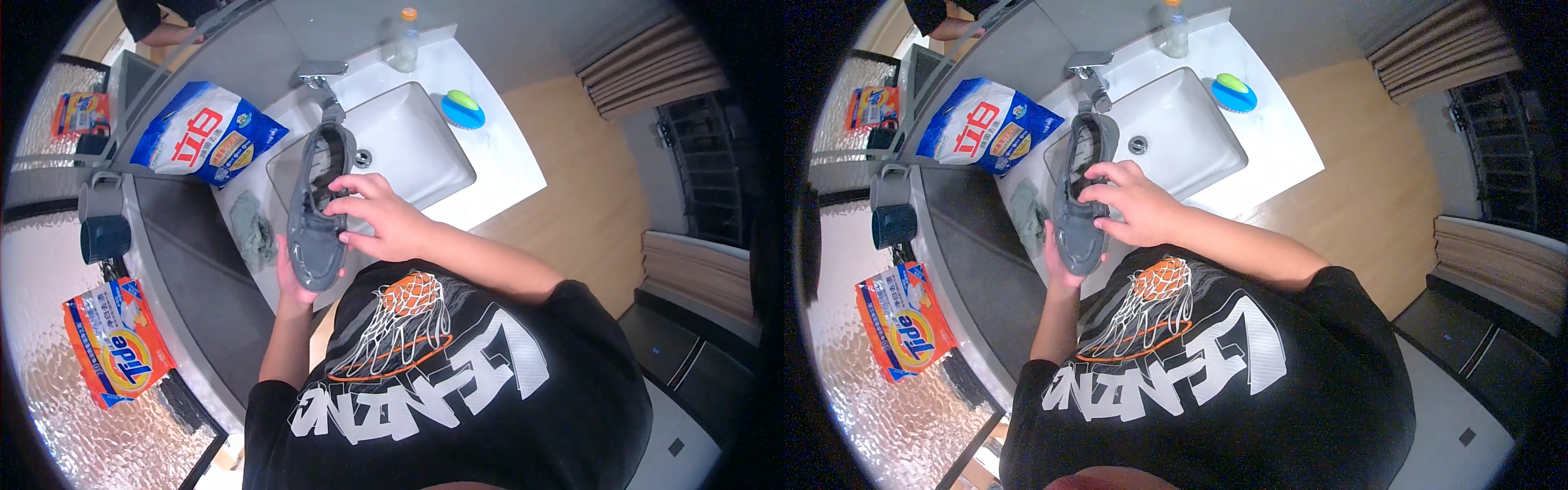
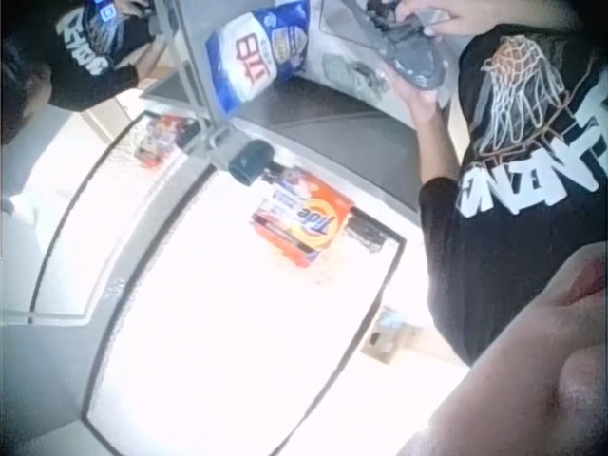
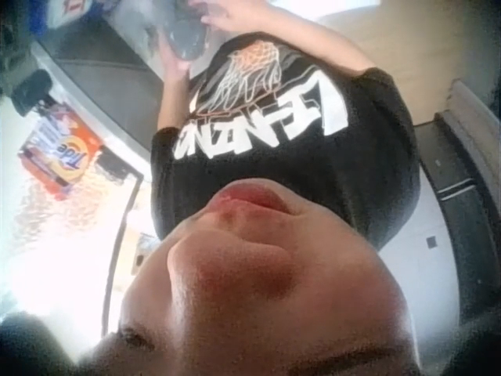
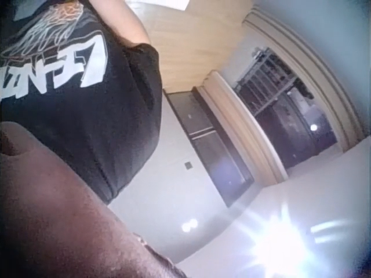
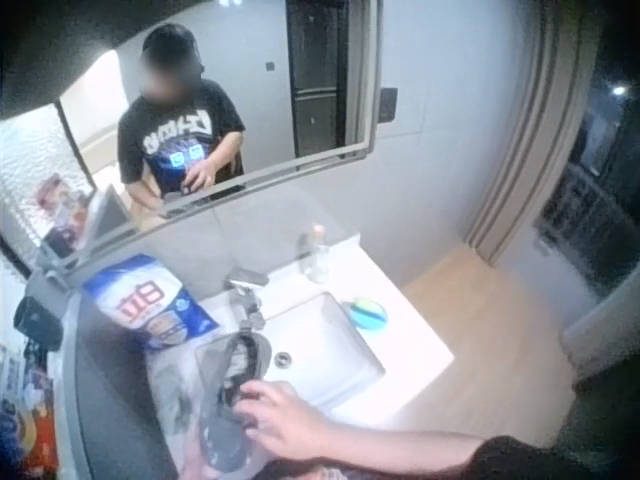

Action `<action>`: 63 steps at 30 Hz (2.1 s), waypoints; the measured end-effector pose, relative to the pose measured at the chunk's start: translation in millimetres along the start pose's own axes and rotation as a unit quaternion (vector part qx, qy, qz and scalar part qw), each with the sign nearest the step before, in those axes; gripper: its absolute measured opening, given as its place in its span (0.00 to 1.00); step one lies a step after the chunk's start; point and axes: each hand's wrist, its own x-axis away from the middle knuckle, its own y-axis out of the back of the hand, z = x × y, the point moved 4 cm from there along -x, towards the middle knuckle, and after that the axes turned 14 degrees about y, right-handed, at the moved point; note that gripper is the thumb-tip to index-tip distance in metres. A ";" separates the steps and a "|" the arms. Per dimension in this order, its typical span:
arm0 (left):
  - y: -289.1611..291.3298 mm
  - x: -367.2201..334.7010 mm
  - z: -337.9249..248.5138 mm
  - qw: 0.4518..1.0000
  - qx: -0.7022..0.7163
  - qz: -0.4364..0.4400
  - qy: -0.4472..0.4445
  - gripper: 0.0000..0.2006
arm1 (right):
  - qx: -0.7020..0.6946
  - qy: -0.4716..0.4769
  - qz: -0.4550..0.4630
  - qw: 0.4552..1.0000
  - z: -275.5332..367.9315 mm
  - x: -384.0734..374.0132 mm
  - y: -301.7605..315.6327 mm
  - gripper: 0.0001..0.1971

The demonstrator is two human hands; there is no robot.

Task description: The person washes a shoe by hand in a bathroom sink, scrubbing the outer surface and rinsing it under running water.

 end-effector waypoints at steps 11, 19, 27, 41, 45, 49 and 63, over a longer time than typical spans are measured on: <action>-15.4 4.0 -5.0 0.995 0.018 0.098 0.019 0.42 | 0.091 0.016 -0.005 0.996 25.3 -15.1 7.7 0.24; -24.5 -1.1 -2.7 0.983 -0.168 0.063 0.042 0.39 | 0.108 -0.041 0.044 0.992 11.8 -13.2 11.3 0.16; -22.1 -8.0 3.7 0.985 -0.151 0.072 0.041 0.37 | 0.006 -0.121 0.049 0.991 31.5 -26.7 17.1 0.08; -56.3 11.3 -49.7 0.760 -0.535 -0.291 -0.228 0.42 | -0.282 -0.340 -0.145 0.885 -18.5 -26.6 41.0 0.04; -122.5 28.0 -34.1 0.441 -0.815 -0.271 -0.261 0.44 | -0.337 -0.351 -0.203 0.850 -13.3 -22.0 48.5 0.03; -123.2 24.9 -39.5 0.500 -0.762 -0.309 -0.272 0.45 | -0.386 -0.322 -0.238 0.831 -6.5 -22.4 51.5 0.04; -145.9 22.6 -43.7 0.471 -0.763 -0.239 -0.373 0.41 | -0.440 -0.254 -0.249 0.824 3.4 -29.6 72.6 0.05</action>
